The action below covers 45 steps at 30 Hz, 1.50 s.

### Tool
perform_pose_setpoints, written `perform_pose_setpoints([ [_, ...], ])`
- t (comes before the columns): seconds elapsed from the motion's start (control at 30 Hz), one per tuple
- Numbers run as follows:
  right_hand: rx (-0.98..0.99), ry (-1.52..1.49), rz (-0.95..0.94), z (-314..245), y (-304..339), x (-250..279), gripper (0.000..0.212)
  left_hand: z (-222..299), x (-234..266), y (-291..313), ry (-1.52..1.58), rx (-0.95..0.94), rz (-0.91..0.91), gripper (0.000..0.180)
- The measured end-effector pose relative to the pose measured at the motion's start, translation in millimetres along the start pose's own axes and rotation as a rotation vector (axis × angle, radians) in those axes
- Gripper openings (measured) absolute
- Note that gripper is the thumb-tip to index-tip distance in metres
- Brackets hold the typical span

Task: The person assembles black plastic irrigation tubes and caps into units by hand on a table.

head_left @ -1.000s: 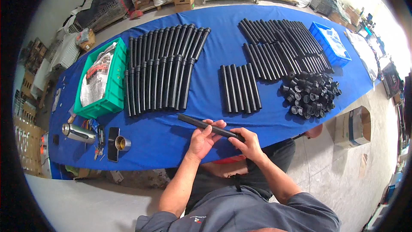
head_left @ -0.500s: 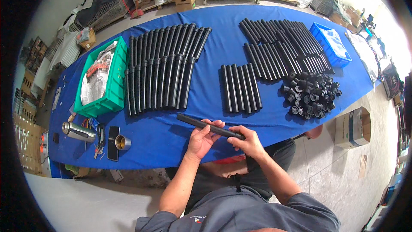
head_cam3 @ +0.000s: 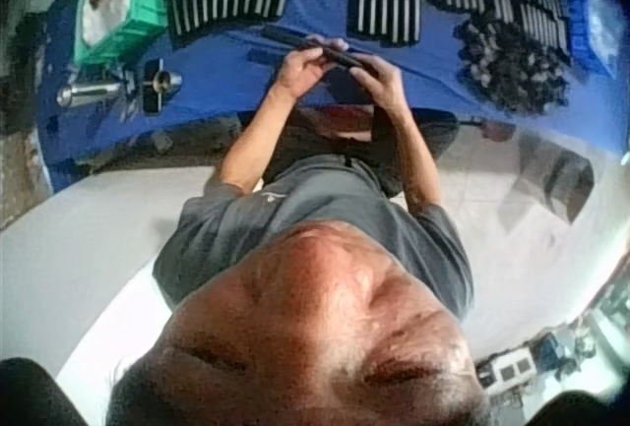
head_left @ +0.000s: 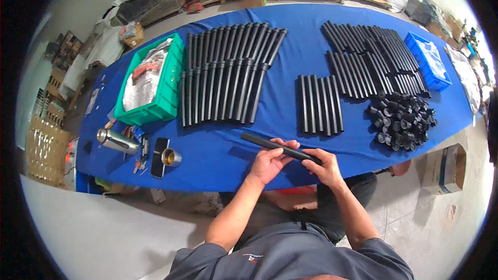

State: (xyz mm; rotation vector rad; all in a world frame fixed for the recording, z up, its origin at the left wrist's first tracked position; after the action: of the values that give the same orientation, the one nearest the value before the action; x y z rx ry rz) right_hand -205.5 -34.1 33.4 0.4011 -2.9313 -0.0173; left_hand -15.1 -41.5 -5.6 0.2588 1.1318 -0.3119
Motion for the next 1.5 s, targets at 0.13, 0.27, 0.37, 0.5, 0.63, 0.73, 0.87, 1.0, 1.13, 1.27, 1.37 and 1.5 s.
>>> perform_pose_setpoints([
  [0.13, -0.079, -0.157, 0.104, 9, 5, 9, 0.027, -1, -14, 4, -0.269, 0.138, 0.156, 0.030],
  [0.27, -0.050, -0.136, 0.058, 10, 0, 9, 0.027, 9, -33, 22, -1.130, 0.172, 0.233, 0.029],
  [0.37, -0.009, -0.167, 0.009, 7, 0, 11, 0.029, 39, -83, 26, -1.819, -0.393, 0.027, 0.029],
  [0.5, 0.001, -0.199, -0.060, 10, 1, 13, 0.028, 44, -99, 15, -2.314, -0.505, -0.308, 0.040],
  [0.63, -0.016, -0.228, -0.080, 13, 3, 13, 0.026, 39, -95, 12, -2.368, -0.418, -0.374, 0.035],
  [0.73, -0.043, -0.440, 0.030, 27, 0, 17, 0.029, 42, -99, 5, -2.321, -0.421, -0.335, 0.034],
  [0.87, 0.040, -0.642, 0.104, 21, -6, 15, 0.043, 74, -93, -21, -2.320, -0.439, -0.011, 0.029],
  [1.0, 0.030, -0.624, 0.063, 22, -7, 12, 0.043, 110, -78, -71, -2.468, -0.485, 0.137, 0.054],
  [1.13, 0.033, -0.576, 0.059, 24, -5, 14, 0.041, 118, -63, -120, -2.667, -0.204, 0.120, 0.063],
  [1.27, 0.051, -0.576, 0.055, 25, -8, 12, 0.038, 123, -42, -148, -2.751, -0.104, 0.098, 0.062],
  [1.37, 0.042, -0.578, 0.045, 24, -8, 10, 0.036, 127, -31, -159, -2.779, -0.047, 0.107, 0.058],
  [1.5, 0.030, -0.556, 0.054, 24, -6, 11, 0.035, 125, -29, -167, -2.803, -0.007, 0.079, 0.056],
])
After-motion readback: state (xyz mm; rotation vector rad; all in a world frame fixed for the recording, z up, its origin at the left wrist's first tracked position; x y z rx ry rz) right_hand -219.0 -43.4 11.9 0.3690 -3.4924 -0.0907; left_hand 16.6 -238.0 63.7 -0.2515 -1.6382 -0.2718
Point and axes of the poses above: each hand's wrist, its own y-axis away from the middle knuckle, its own x-axis out of the back of the hand, z = x × y, the point moved 4 cm from there along -y, towards the middle knuckle
